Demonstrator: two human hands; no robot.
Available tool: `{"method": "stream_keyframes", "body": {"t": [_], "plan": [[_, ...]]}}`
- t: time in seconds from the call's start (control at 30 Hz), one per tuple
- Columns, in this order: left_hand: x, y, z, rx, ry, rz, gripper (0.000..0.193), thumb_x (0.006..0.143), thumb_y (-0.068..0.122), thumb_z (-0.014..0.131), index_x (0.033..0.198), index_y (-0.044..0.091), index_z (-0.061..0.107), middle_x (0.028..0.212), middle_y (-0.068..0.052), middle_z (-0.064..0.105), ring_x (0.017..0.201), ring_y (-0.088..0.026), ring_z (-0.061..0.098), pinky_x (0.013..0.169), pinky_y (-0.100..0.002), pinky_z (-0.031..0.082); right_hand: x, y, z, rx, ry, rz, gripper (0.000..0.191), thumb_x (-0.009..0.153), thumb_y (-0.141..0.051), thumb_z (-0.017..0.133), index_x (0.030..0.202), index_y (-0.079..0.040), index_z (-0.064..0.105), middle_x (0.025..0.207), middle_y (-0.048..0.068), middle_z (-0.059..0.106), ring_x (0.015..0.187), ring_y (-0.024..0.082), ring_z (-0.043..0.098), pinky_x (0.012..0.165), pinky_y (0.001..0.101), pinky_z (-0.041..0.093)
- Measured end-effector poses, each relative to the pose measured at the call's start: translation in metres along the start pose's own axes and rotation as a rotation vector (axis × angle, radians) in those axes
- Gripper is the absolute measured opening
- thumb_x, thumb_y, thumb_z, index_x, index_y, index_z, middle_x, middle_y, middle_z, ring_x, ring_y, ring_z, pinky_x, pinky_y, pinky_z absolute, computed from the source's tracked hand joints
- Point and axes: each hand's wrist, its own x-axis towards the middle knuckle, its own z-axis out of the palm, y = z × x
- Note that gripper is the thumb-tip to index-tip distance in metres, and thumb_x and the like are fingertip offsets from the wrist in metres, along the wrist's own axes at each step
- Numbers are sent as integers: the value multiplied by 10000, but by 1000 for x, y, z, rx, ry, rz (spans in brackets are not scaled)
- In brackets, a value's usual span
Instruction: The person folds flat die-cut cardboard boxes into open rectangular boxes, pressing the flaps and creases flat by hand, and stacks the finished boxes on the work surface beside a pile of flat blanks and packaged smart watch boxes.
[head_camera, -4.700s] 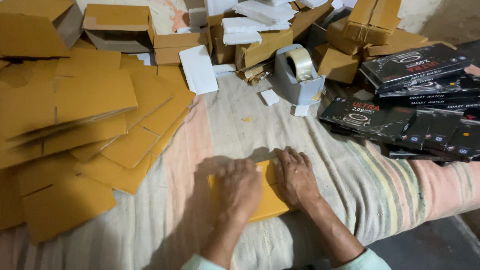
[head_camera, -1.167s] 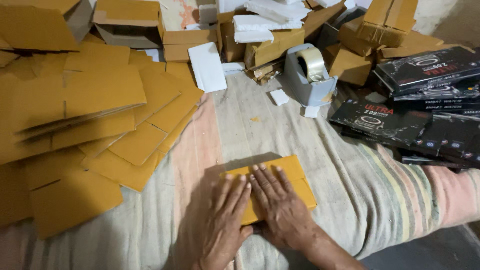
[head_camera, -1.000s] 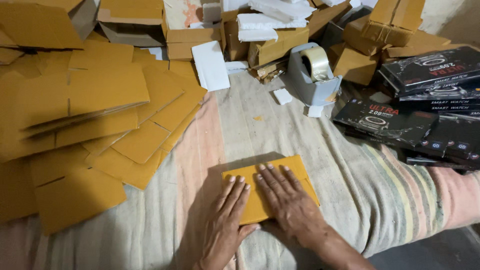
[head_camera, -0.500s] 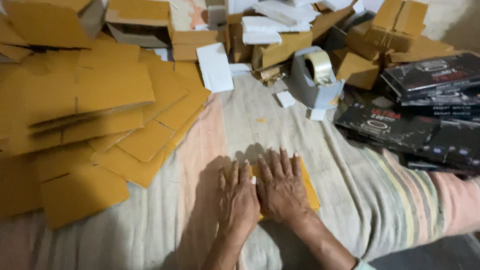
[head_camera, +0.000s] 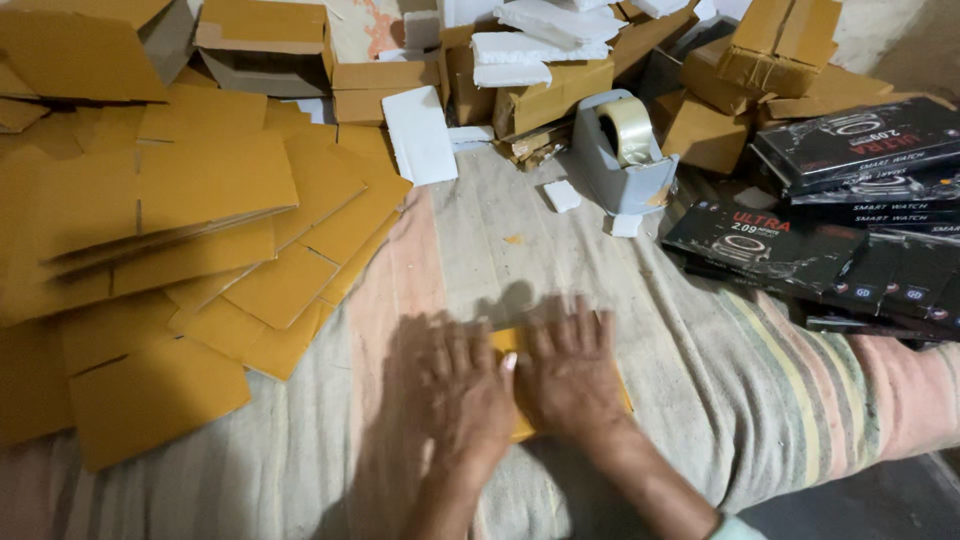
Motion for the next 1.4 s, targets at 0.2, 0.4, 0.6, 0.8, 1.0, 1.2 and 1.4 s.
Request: {"method": "stream_keyframes", "body": {"t": [0.2,0.4,0.6,0.8,1.0,1.2,1.4], "plan": [[5,-22,10,-65,-98,-72,605,1038,433,373,1577,161,332,1662,-188,210,1536,-387,199,1224,-564,166,1,23,12,116,258,-19,649,1005,-484,335,1537,-112,328,1596,246,296,1482,478,174,1155,649,98],[-14,-50,1,-168,37,-70,692,1059,522,436,1521,15,343,1580,-264,304,1489,-419,259,1225,-535,189,-20,57,20,481,151,216,753,1039,-530,358,1602,-47,228,1562,240,354,1521,386,262,1264,524,136],[-57,-50,-25,-522,5,-41,761,953,542,608,1506,59,409,1475,-210,499,1375,-355,457,1116,-445,390,-65,41,7,911,213,176,809,944,-432,527,1590,-49,227,1570,221,373,1469,379,350,1176,452,280],[-64,-56,7,-1651,45,-17,754,912,354,699,1520,25,400,1389,-133,596,1264,-206,562,1049,-338,461,-96,23,9,1287,321,177,689,992,-360,460,1604,-95,288,1650,173,359,1532,293,312,1200,419,233],[-56,-85,66,-2134,84,69,664,1040,449,504,1493,-34,470,1363,-145,620,1244,-225,579,1061,-381,459,-91,17,32,1248,472,191,667,988,-350,531,1565,-52,379,1509,177,527,1412,259,465,1137,387,334],[-48,-117,112,-2153,81,191,615,1099,437,440,1524,-6,464,1402,-134,577,1213,-243,571,1027,-423,493,-53,-15,38,1934,368,577,541,1012,-346,508,1483,-78,500,1195,103,655,985,214,586,825,484,447],[-60,-94,82,-2027,122,-97,530,1026,350,531,1443,24,502,1289,-109,611,1139,-234,635,959,-422,536,-53,-164,0,1846,100,-128,416,1006,-158,503,1413,-82,544,1235,164,690,1150,335,604,949,477,488]]}}
